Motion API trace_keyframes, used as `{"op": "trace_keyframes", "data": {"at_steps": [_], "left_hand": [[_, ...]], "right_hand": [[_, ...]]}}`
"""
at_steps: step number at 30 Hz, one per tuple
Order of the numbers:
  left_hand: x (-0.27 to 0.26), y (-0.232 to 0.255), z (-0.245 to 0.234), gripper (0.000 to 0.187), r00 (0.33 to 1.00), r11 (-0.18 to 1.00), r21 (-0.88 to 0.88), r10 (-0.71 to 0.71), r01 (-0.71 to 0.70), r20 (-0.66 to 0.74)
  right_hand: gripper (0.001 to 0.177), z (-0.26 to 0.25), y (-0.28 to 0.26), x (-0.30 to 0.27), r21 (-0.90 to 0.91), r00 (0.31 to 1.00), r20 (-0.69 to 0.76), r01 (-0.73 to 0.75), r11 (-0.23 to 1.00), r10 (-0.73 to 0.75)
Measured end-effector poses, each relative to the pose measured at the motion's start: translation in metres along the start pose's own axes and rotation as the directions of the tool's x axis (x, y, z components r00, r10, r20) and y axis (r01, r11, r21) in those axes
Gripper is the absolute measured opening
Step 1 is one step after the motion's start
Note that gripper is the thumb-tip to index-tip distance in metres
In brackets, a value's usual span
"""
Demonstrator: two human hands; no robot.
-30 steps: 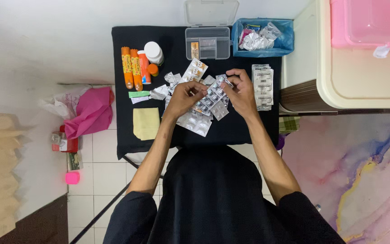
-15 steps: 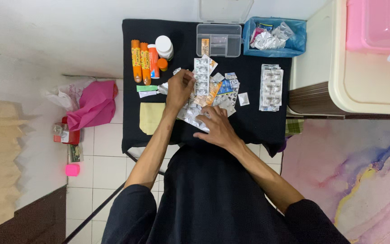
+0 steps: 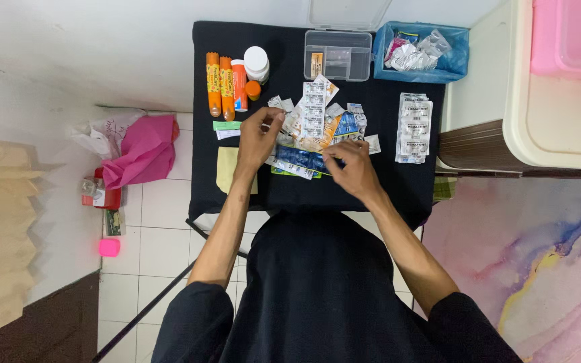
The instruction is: The person sorts medication blister packs and small pouches on a table, placing some into small plastic organizers and containers.
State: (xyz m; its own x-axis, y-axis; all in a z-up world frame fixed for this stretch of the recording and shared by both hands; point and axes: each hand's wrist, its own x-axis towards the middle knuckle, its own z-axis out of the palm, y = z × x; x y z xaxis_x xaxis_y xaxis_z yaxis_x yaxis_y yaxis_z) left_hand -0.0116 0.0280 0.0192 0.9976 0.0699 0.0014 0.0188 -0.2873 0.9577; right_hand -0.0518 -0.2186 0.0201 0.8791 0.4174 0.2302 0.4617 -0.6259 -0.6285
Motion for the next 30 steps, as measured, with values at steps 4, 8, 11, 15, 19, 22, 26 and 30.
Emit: {"op": "trace_keyframes", "data": {"at_steps": [4,8,11,15,19,22,26,30], "left_hand": [[-0.004,-0.004,-0.001,0.020,0.999,0.999,-0.038,-0.020,0.018,-0.042],[-0.010,-0.008,0.005,0.019,0.994,0.987,-0.158,0.002,-0.020,-0.113],[-0.016,-0.007,0.013,0.017,0.996,0.979,-0.199,-0.049,0.032,-0.079],[-0.031,0.000,0.013,0.019,0.975,0.986,0.168,-0.021,-0.017,0.222],[-0.051,0.012,0.010,0.034,0.899,0.889,0.360,0.115,-0.283,0.423],[-0.063,0.016,0.012,0.051,0.885,0.840,0.392,0.198,-0.375,0.422],[-0.068,0.010,0.018,0.043,0.899,0.811,0.457,0.180,-0.365,0.398],[-0.076,0.004,0.019,0.027,0.905,0.813,0.419,0.291,-0.405,0.311]], "right_hand": [[0.012,-0.010,0.004,0.004,0.306,0.987,-0.025,-0.145,0.941,0.160],[0.013,-0.015,0.010,0.004,0.503,0.870,-0.002,-0.425,0.753,0.493],[0.011,-0.012,0.015,0.009,0.802,0.827,-0.067,-0.288,0.523,0.559],[0.014,-0.005,0.020,0.015,0.825,0.805,-0.156,-0.213,0.524,0.572],[0.017,0.008,0.017,0.017,0.659,0.832,-0.214,-0.265,0.705,0.512],[0.015,0.011,0.016,0.017,0.409,0.847,-0.248,-0.348,0.844,0.469],[0.017,0.011,0.012,0.018,0.040,0.895,-0.361,-0.266,0.963,0.263],[0.017,0.010,0.006,0.009,0.077,0.921,-0.303,-0.233,0.969,0.246]]}}
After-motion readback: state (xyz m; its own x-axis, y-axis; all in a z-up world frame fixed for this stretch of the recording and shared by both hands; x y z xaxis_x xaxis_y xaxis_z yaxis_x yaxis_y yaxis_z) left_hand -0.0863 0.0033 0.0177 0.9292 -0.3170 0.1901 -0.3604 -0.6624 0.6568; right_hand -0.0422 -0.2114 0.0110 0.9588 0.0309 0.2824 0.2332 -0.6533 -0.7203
